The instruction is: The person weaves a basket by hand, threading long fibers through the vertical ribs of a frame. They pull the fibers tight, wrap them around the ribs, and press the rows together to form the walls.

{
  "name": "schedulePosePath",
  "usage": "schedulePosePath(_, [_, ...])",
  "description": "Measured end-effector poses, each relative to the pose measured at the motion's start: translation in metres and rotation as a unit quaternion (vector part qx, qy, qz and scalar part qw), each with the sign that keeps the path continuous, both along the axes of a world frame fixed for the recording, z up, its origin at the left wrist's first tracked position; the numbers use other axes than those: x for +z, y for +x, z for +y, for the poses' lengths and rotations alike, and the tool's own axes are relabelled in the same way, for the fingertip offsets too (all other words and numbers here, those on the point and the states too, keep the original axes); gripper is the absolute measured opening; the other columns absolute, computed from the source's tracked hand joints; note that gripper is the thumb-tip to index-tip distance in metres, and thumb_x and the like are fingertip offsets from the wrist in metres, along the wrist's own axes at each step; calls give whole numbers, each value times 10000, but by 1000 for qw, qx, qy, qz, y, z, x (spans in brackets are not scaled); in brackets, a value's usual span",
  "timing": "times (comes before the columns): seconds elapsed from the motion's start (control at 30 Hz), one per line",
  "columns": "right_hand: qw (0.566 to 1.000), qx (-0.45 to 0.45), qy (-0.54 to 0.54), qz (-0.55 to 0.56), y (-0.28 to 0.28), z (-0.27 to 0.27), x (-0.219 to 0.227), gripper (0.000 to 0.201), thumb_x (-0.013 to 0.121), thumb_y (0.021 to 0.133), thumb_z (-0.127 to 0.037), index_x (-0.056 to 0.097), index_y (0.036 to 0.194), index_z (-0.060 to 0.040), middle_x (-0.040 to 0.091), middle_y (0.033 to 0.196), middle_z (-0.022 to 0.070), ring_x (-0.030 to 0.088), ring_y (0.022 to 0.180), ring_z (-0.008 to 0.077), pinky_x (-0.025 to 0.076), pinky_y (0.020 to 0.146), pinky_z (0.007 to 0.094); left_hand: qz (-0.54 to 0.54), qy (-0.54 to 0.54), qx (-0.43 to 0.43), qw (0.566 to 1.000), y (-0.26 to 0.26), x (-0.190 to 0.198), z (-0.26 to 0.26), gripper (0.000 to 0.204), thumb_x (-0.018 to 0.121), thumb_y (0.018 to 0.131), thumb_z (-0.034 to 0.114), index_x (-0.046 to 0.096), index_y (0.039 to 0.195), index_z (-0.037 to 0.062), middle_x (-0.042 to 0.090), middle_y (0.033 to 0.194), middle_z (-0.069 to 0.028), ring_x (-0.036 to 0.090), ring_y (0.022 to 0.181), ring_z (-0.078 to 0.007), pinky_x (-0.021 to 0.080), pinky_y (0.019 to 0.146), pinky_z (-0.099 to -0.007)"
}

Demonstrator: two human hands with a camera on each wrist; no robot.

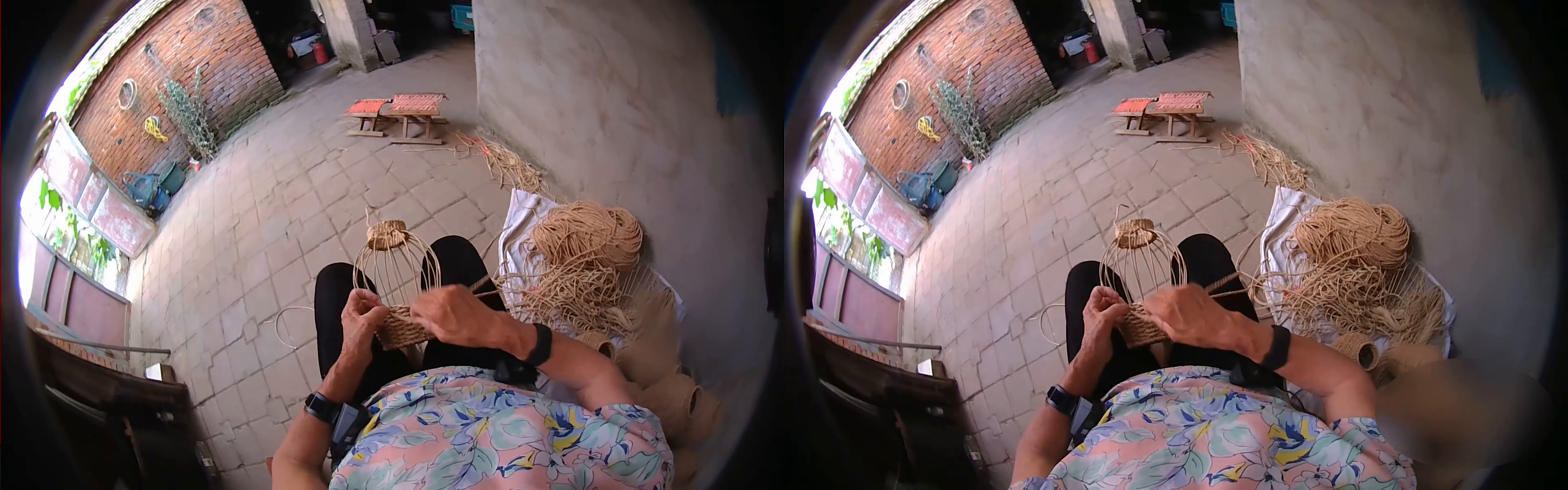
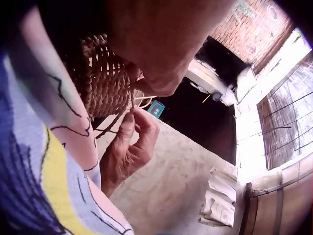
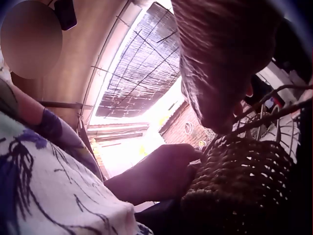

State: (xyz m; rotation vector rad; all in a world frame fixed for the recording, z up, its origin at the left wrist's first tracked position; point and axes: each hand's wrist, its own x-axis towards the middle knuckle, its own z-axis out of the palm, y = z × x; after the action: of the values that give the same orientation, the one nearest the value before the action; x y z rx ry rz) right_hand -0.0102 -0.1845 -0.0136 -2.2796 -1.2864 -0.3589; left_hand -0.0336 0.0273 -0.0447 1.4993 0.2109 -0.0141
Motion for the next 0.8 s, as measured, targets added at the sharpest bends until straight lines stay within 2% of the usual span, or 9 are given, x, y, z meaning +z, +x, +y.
schedulePosePath(0.1, [889,24,0,458,-19,-12,1,150,567,882,-130,604,944,2,645,888,91,630,773,204,512,647,306,-18,-11,-6,1000,1,-11,8,221,611,711,15,498,891,74,554,771,-2,511,666,-82,413,614,-224])
schedulePosePath(0.17, [714,-32,156,681,-23,-21,-30,221,572,924,-216,584,1005,-10,644,905,83,637,793,168,530,677,292,-20,-14,-5,1000,0,-11,12,211,620,711,31,502,875,91,557,763,11,505,649,-73,395,594,-212])
schedulePosePath(0.2, [716,-32,149,681,-22,-24,-45,221,572,924,-216,584,1005,-10,644,905,83,637,793,168,530,677,292,-16,-10,-12,1000,-1,-11,13,201,629,711,48,507,860,107,559,756,24,498,633,-64,378,573,-201])
schedulePosePath(0.27, [493,-24,444,748,-21,-24,-56,311,598,918,-226,552,1147,-21,650,901,80,636,785,186,541,721,319,-10,1,-13,1000,-5,-10,13,183,621,714,39,521,859,88,562,755,15,510,657,-69,396,604,-210])
schedulePosePath(0.3, [473,13,496,728,-21,-23,-59,349,599,923,-261,532,1168,-22,647,895,75,637,792,175,537,728,329,-3,18,-18,1000,-5,-9,14,165,613,717,31,535,858,70,566,754,6,523,680,-75,415,635,-218])
schedulePosePath(0.47, [501,63,535,677,-8,-8,-41,255,540,958,-260,582,1053,-27,639,816,41,635,745,142,539,687,283,0,80,-31,996,-8,-1,14,79,631,734,55,587,799,61,581,748,-15,558,664,-109,442,614,-247])
schedulePosePath(0.53, [615,-29,468,635,-6,-16,-42,257,527,965,-260,600,1008,-18,641,802,43,628,700,124,536,638,258,-195,395,62,895,-16,21,6,87,657,746,85,611,817,64,595,760,-56,599,652,-182,478,601,-307])
schedulePosePath(0.57, [615,-45,447,648,-4,-18,-50,261,522,968,-263,595,1002,-15,639,795,45,623,675,112,529,598,239,-223,423,70,875,-15,28,5,89,662,757,97,627,833,66,604,783,-83,621,657,-239,501,613,-354])
schedulePosePath(0.8, [619,-56,464,631,10,-22,-54,213,548,954,-247,571,978,-36,639,815,46,624,697,106,527,607,230,-231,407,-113,877,2,20,-11,81,632,794,78,645,853,24,660,746,-115,646,620,-219,507,582,-328])
